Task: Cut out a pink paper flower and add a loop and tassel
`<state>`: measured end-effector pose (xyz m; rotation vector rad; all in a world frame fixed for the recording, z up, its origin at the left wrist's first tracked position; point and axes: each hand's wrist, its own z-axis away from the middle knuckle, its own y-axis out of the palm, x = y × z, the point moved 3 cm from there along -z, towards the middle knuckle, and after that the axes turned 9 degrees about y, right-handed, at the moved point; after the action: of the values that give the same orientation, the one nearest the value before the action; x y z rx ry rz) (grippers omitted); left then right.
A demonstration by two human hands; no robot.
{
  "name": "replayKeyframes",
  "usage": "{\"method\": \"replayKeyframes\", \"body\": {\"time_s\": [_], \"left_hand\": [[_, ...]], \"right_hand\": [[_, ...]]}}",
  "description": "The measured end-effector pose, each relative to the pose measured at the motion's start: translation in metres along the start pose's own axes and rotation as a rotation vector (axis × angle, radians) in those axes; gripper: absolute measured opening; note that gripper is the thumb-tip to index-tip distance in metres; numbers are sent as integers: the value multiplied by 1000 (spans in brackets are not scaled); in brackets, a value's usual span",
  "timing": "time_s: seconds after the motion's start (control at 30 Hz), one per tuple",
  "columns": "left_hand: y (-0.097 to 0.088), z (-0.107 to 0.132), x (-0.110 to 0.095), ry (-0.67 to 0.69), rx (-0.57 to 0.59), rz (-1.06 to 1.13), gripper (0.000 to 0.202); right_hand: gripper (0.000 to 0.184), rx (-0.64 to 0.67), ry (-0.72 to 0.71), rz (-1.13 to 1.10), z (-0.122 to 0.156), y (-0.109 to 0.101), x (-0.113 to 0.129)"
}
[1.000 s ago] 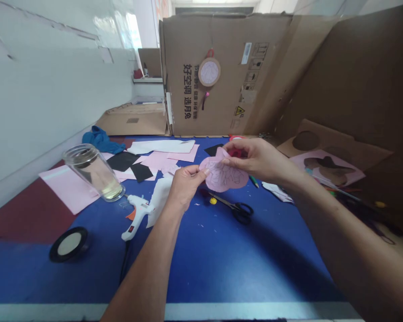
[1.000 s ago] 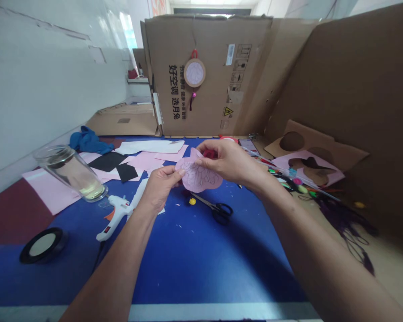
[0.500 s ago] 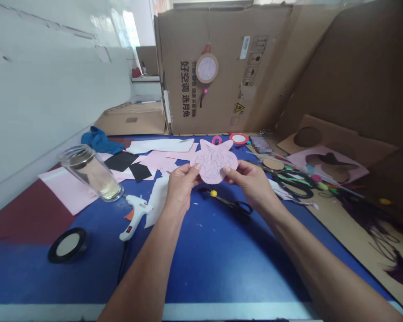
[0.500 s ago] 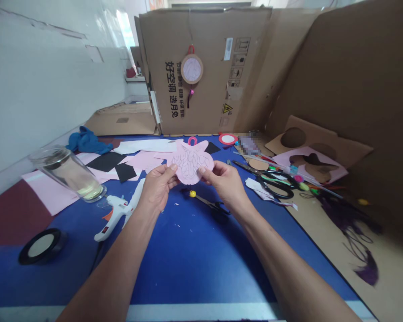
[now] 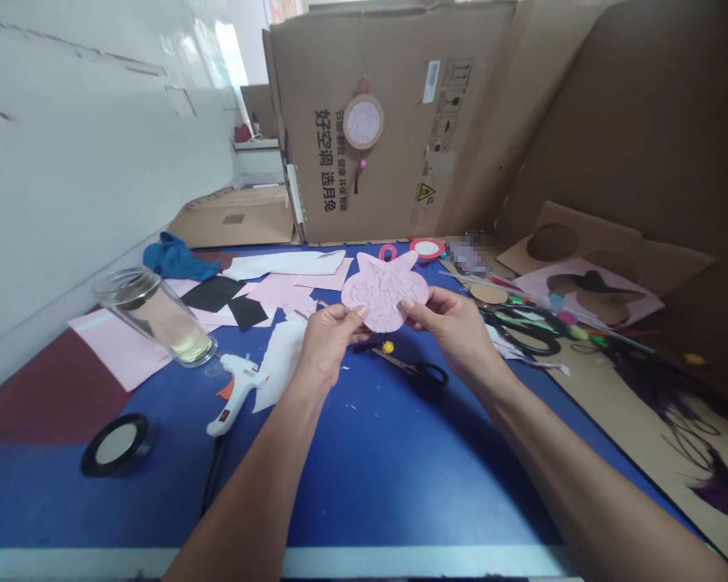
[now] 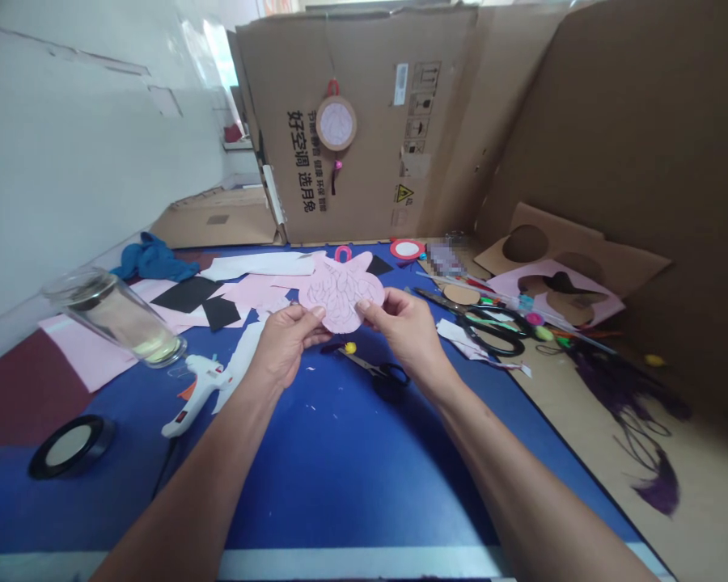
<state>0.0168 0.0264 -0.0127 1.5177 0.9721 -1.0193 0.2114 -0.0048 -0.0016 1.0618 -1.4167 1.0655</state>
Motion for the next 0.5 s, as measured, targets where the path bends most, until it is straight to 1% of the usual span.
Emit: {"method": "replayKeyframes", "body": {"time_s": [0.07, 0.2, 0.27, 0.33, 0.4, 0.5], "left_hand": [[1, 0, 1, -15, 4, 10, 28], [2, 1, 0, -40, -1, 67, 43], [3, 1, -1, -44, 7, 76, 46], [4, 2, 0, -43, 48, 63, 42], [7, 4, 1, -37, 98, 34, 34], [9, 6, 4, -52, 114, 0, 25]], "right_hand": [[34, -7, 9, -19, 0, -1, 1], [35, -21, 13, -32, 0, -3, 6], [35, -26, 11, -34, 1, -3, 9], [34, -29, 7, -38, 1, -4, 10], [35, -28, 8, -49, 1, -4, 9], [37, -24, 18, -77, 1, -3, 8]]}}
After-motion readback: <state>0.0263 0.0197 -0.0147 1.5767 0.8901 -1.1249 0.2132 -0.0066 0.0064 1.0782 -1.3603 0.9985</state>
